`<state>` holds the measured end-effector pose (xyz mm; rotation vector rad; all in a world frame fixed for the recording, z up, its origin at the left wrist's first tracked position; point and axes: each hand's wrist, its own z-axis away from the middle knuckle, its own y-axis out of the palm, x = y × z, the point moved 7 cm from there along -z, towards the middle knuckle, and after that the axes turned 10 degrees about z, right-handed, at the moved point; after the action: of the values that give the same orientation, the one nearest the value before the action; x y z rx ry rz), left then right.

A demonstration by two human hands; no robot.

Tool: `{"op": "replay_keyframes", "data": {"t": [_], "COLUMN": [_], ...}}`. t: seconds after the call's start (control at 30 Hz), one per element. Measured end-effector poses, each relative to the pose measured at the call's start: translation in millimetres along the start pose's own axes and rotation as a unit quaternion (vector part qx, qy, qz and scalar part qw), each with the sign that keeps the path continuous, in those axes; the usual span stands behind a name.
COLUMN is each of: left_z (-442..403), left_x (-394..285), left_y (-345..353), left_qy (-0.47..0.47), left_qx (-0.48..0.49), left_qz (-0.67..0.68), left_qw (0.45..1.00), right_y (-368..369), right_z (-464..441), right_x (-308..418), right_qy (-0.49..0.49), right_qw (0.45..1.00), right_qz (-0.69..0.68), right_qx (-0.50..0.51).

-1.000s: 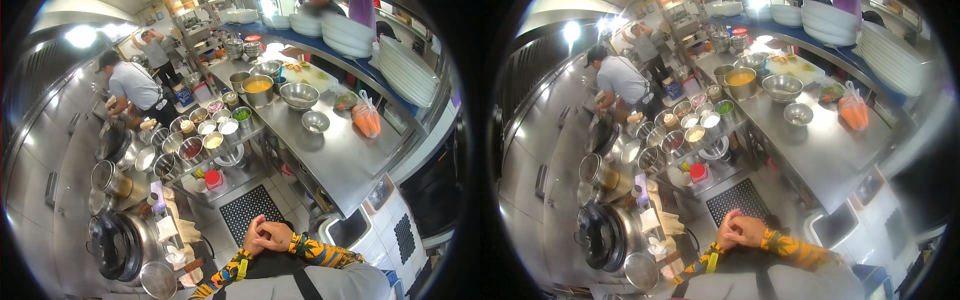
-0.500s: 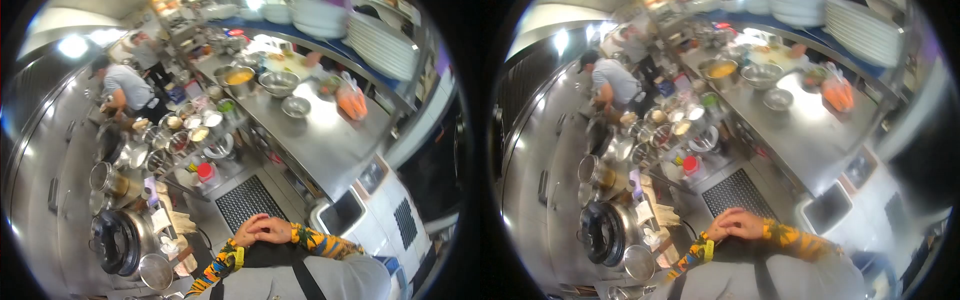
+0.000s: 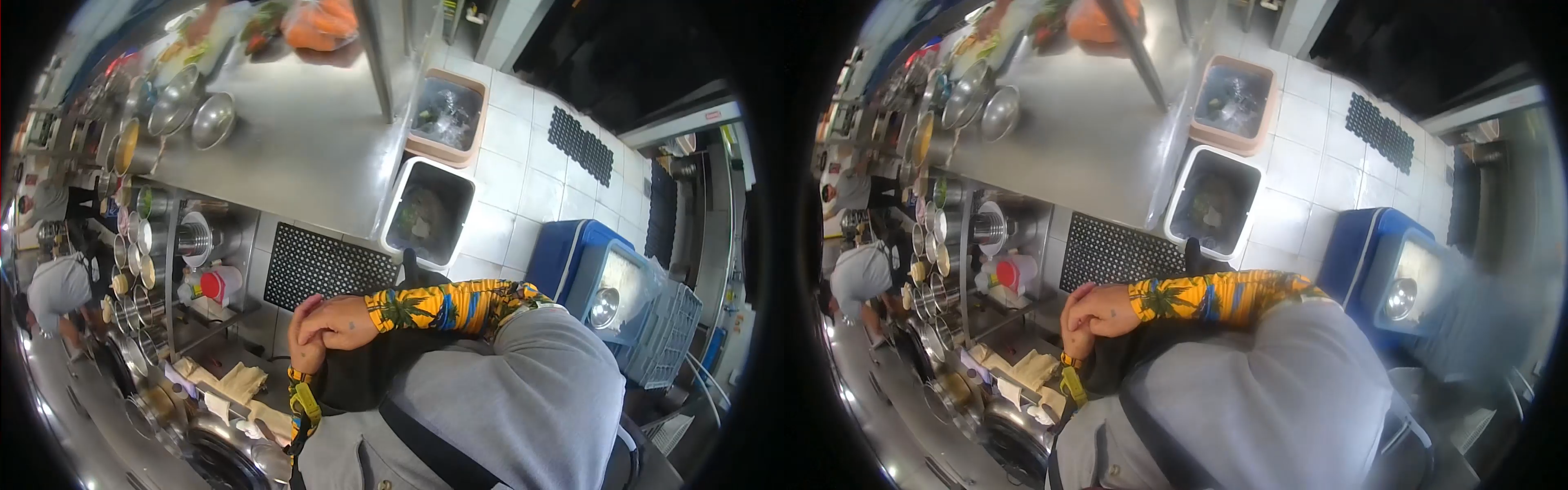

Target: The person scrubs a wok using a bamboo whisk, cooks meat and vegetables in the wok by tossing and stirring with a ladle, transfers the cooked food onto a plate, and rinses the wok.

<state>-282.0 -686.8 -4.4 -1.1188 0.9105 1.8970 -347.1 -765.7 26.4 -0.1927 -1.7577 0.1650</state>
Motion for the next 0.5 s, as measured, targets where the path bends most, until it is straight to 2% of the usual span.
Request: {"op": "replay_keyframes", "data": {"t": [0.07,0.17,0.4,0.5], "left_z": [-12,-30,-61,-65], "left_x": [-1,-6,12,16], "left_y": [12,28,50,55], "left_qy": [-0.01,-0.013,-0.071,-0.092], "left_qx": [0.007,0.027,0.034,0.035], "left_qz": [-0.01,-0.142,-0.097,-0.074], "left_qw": [1.0,0.989,0.992,0.992], "right_y": [-14,-37,-57,-64], "right_z": [11,23,44,48], "right_x": [-7,-10,-39,-39], "right_qy": [0.031,0.052,0.107,0.141], "right_qw": [0.999,0.998,0.992,0.989], "right_qz": [-0.005,-0.024,-0.029,-0.038], "right_qx": [0.006,-0.006,-0.053,-0.036]}}
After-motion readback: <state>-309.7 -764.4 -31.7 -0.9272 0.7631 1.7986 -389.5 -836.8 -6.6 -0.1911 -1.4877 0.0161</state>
